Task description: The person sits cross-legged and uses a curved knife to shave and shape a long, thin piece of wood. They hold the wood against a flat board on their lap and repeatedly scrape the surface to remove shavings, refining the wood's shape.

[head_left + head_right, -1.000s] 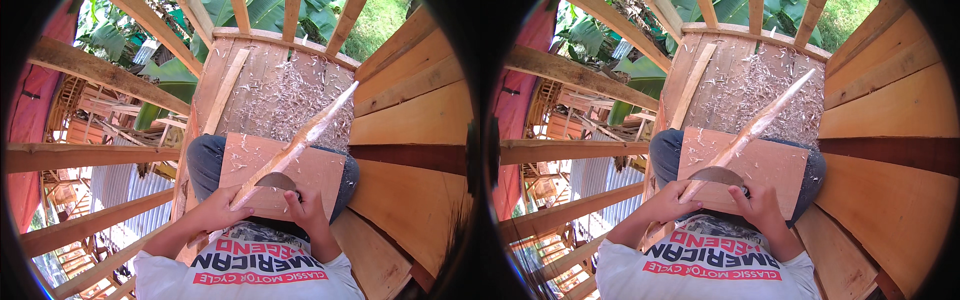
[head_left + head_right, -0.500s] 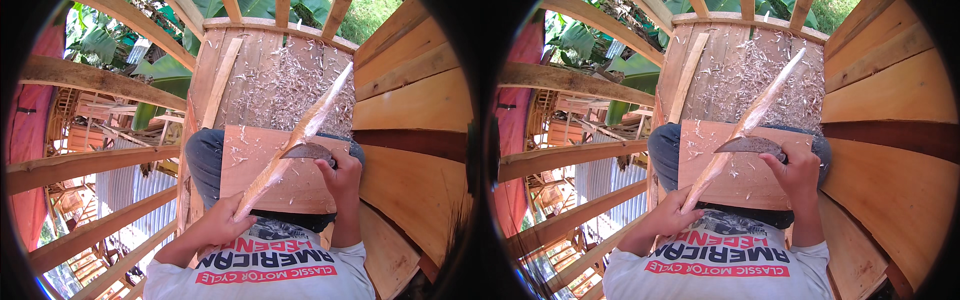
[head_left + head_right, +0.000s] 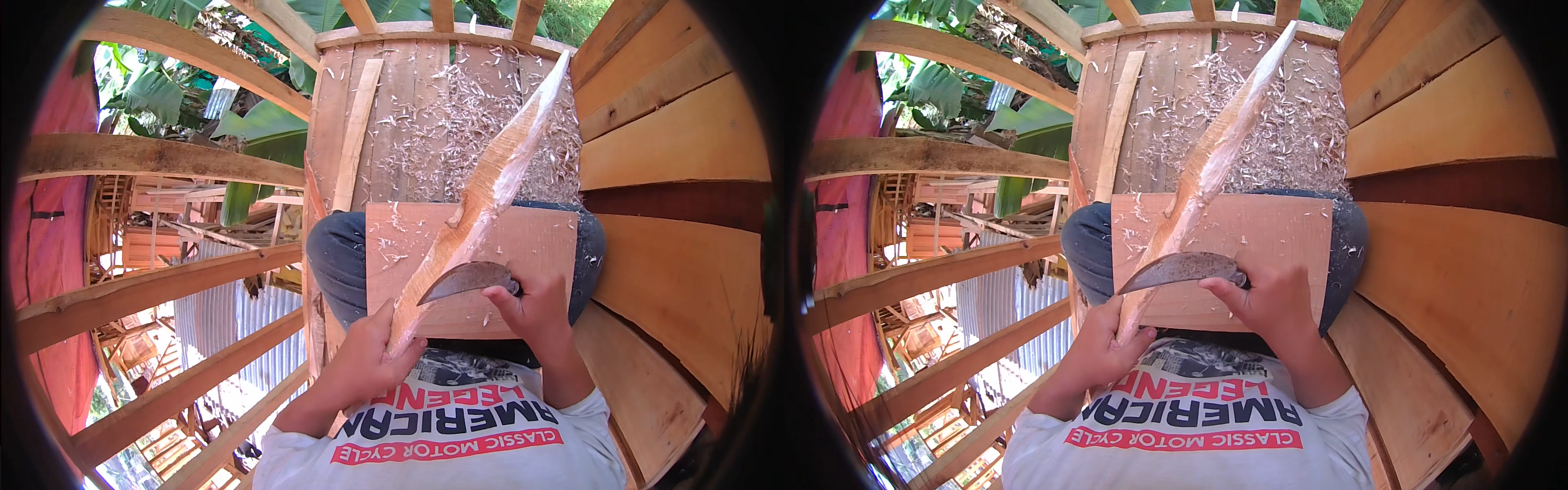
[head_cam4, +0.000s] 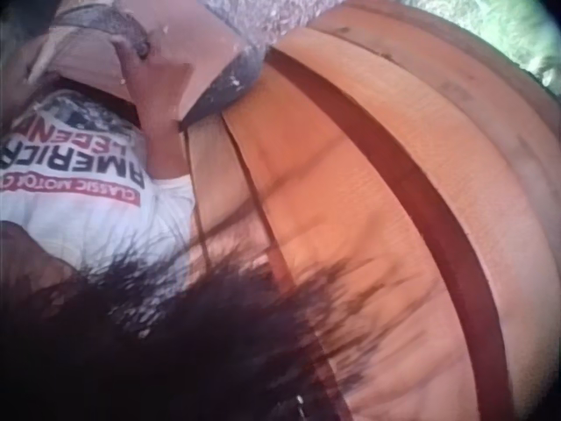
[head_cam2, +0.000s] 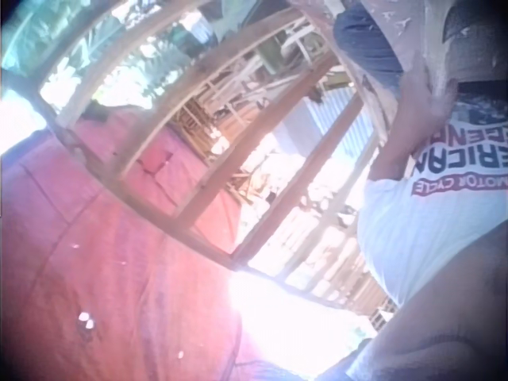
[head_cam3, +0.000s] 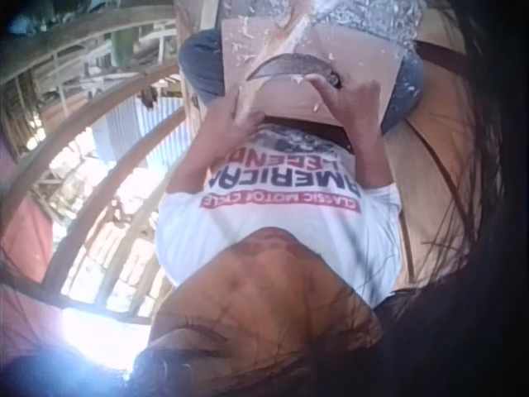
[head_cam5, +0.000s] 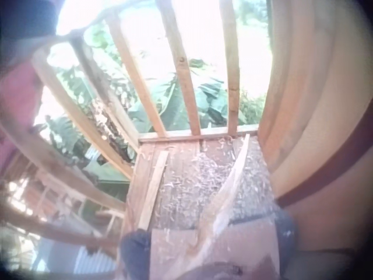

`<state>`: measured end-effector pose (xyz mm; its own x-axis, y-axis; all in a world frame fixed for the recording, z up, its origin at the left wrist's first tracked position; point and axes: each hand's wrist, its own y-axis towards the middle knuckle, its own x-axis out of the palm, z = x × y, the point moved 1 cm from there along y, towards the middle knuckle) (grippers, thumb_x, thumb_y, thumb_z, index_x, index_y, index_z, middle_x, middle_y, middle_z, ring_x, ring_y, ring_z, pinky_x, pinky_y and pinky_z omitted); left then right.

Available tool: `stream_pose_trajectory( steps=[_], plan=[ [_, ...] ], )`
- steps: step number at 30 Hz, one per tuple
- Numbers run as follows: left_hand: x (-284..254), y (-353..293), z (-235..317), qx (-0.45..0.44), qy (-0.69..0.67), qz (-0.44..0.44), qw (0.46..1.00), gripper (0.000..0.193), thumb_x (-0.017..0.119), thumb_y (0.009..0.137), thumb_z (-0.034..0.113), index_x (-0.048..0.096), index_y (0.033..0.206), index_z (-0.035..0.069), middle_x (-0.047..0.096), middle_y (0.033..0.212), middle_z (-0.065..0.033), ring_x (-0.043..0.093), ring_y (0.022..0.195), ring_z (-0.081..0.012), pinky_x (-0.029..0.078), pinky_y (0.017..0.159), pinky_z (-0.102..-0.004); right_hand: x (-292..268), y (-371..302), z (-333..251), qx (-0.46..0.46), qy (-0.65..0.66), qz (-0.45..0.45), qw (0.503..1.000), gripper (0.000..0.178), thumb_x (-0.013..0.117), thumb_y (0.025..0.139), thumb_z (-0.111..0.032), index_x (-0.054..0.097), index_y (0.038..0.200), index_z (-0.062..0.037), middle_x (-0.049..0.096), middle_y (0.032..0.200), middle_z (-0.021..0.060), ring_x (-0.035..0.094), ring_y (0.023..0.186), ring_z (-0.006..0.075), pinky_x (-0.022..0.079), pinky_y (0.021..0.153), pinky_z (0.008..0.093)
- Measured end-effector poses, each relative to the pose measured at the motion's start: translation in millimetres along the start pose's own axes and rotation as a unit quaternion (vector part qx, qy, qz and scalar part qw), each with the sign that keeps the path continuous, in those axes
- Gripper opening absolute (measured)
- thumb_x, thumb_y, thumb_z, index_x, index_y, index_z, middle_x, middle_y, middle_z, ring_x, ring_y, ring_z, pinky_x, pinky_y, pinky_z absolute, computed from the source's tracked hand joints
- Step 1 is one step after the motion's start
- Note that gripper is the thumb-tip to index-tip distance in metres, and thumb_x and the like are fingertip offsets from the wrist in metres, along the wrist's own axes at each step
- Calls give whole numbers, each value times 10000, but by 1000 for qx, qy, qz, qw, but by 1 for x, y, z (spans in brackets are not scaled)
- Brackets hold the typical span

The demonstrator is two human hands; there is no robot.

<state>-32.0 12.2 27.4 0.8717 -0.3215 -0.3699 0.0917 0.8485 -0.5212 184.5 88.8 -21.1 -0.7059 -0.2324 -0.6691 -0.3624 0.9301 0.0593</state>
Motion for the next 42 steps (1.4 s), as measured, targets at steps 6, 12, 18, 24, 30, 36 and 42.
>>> stream_pose_trajectory(
  steps=[6, 12, 18, 24, 30, 36, 42],
  plan=[
    [9, -7, -4, -3, -22, -36, 999, 424, 633, 810, 175, 487, 1159, -16, 616, 811, -229, 639, 773, -378, 474, 688, -376, -11, 14, 17, 0, -33, 80, 996, 575, 669, 759, -539, 511, 605, -9, 442, 524, 172, 492, 492, 366, 366, 449, 364],
    [3, -2, -7, -60, -92, -108, 988, 479, 642, 808, 166, 482, 1224, -6, 610, 840, -126, 565, 767, -181, 450, 720, -311, -17, 19, 15, 0, -33, 64, 997, 531, 704, 730, -532, 558, 586, -42, 501, 496, 125, 551, 476, 326, 404, 434, 368],
    [2, 3, -3, -46, -112, -123, 985, 555, 634, 801, 155, 445, 1300, 1, 609, 925, -138, 561, 829, -177, 444, 766, -314, -2, 1, -4, -31, 21, 12, 999, 540, 706, 714, -550, 567, 580, -46, 496, 480, 112, 545, 450, 313, 409, 424, 364],
    [2, -2, -1, -43, -65, -142, 987, 539, 608, 806, 146, 436, 1288, -21, 620, 932, -173, 594, 833, -229, 449, 768, -329, -13, 8, 8, -59, -43, 54, 996, 553, 710, 687, -576, 556, 565, -60, 490, 473, 95, 545, 447, 294, 408, 421, 359],
    [9, -6, -2, -11, -124, -98, 987, 251, 661, 790, 184, 446, 774, 55, 411, 664, 7, 397, 626, -102, 334, 559, -268, -15, 18, 22, -44, -86, 96, 991, 560, 716, 671, -582, 549, 570, -57, 491, 485, 111, 538, 455, 310, 403, 421, 365],
    [9, -7, -22, -39, -135, -142, 980, 481, 639, 807, 171, 477, 1216, -24, 552, 779, -56, 502, 703, -147, 421, 665, -291, -13, 9, 22, 7, -21, 91, 996, 550, 711, 703, -553, 555, 576, -41, 494, 494, 131, 541, 465, 331, 407, 426, 372],
    [13, -4, 4, -18, -49, -42, 998, 458, 633, 811, 164, 475, 1194, -31, 636, 911, -180, 631, 834, -252, 469, 748, -353, -2, -6, 3, -20, 0, 16, 1000, 544, 698, 716, -560, 573, 565, -52, 512, 488, 108, 559, 462, 313, 417, 427, 369]
  ],
)
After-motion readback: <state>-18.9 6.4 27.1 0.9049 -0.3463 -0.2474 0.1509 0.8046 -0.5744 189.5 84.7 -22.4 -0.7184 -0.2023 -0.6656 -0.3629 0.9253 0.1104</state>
